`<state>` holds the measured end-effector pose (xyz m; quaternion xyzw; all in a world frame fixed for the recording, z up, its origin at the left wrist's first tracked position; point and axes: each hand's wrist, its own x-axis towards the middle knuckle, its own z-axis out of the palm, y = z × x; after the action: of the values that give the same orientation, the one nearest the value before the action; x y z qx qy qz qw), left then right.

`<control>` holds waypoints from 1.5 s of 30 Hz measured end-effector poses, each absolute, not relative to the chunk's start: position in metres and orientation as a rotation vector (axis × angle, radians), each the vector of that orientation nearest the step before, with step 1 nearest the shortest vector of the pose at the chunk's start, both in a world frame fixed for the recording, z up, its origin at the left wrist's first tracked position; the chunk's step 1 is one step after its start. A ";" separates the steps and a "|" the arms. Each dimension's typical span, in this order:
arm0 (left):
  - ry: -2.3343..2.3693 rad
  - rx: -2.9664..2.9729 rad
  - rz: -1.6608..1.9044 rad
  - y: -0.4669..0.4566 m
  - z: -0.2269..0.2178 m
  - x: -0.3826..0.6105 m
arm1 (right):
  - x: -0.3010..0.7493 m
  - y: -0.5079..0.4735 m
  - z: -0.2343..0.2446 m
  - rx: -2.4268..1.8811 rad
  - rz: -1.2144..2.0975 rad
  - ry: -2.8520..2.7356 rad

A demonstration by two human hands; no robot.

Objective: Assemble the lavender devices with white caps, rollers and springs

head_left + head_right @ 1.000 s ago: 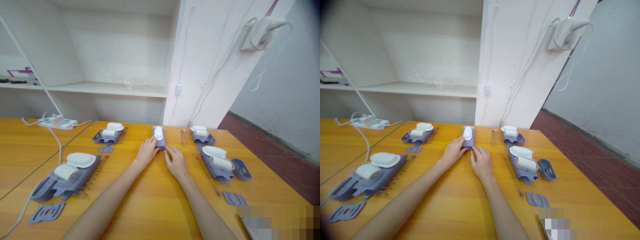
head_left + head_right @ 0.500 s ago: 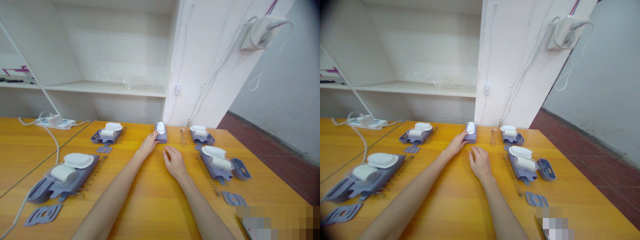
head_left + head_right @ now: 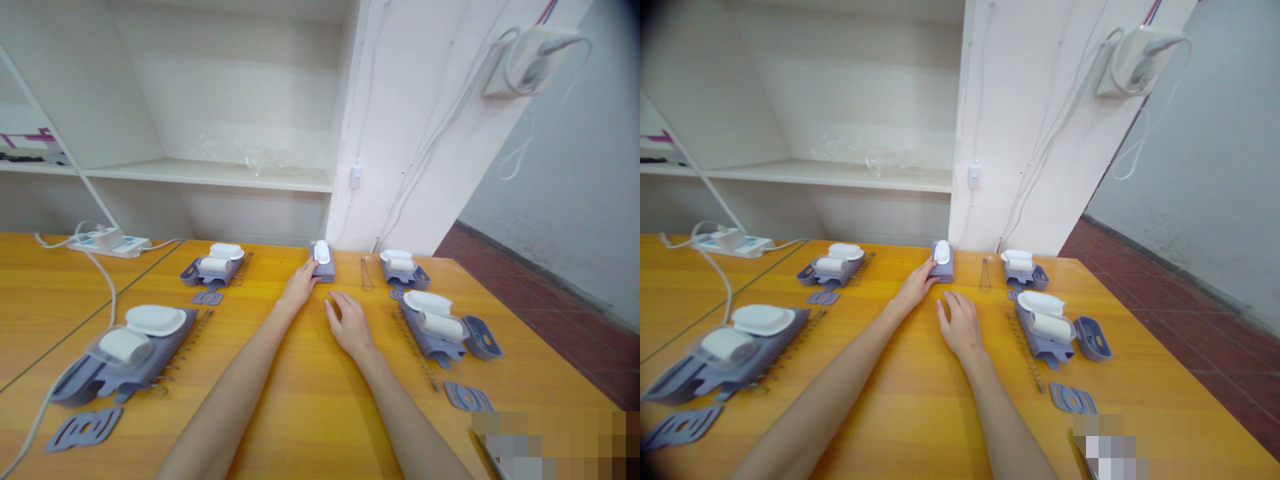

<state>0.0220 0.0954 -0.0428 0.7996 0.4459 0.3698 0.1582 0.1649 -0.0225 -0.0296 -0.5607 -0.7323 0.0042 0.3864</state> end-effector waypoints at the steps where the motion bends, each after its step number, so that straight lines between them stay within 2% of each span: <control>1: 1.273 2.282 1.061 0.096 -0.043 0.021 | 0.165 -0.022 -0.030 -1.427 0.010 -1.862; 12: 1.233 2.297 1.068 0.093 -0.041 0.016 | 0.165 -0.022 -0.030 -1.442 0.017 -1.858; 21: 1.288 2.354 1.099 0.052 -0.032 -0.001 | 0.166 -0.020 -0.030 -1.469 -0.031 -1.814; 35: 1.299 2.636 0.761 -0.018 -0.022 -0.032 | 0.176 -0.019 0.001 -1.510 -0.195 -1.767; 39: 1.338 2.684 0.715 -0.018 -0.019 -0.031 | 0.190 -0.022 0.027 -1.673 -0.259 -1.756; 45: 1.382 2.736 0.670 -0.020 -0.018 -0.032 | 0.222 -0.039 0.057 -2.290 -0.522 -1.415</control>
<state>-0.0322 -0.0199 -0.0175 0.8721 0.4404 0.2134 0.0022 0.2220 -0.0392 0.0567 -0.8186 -0.5057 -0.1865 0.1984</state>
